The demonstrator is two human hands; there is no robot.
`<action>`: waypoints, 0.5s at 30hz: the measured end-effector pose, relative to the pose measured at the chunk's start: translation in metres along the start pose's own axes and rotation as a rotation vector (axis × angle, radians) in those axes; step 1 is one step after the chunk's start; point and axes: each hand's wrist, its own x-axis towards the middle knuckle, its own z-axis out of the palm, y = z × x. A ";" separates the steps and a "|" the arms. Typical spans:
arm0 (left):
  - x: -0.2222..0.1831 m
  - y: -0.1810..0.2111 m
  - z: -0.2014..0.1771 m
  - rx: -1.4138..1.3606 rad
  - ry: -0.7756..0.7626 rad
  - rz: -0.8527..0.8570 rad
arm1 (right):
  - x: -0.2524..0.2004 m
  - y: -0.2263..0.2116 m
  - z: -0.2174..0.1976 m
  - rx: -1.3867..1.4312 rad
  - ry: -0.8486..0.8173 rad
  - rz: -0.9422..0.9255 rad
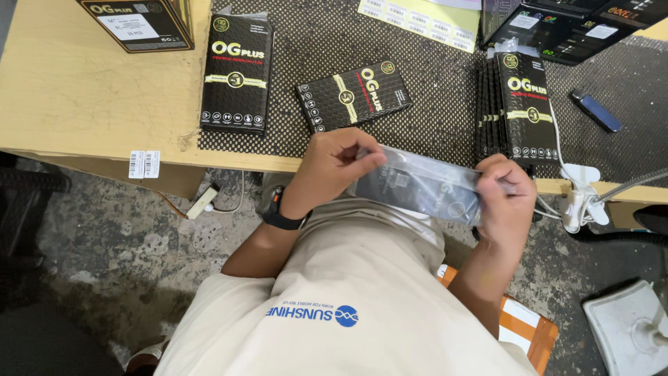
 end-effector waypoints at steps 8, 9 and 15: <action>0.006 -0.002 0.006 -0.048 -0.134 -0.019 | -0.010 -0.024 0.006 -0.041 0.143 0.168; 0.008 0.001 0.006 -0.042 -0.184 -0.035 | -0.014 -0.021 0.002 -0.069 0.195 0.197; 0.040 0.001 -0.006 0.882 -0.435 0.201 | -0.024 -0.035 -0.059 -0.177 0.250 0.194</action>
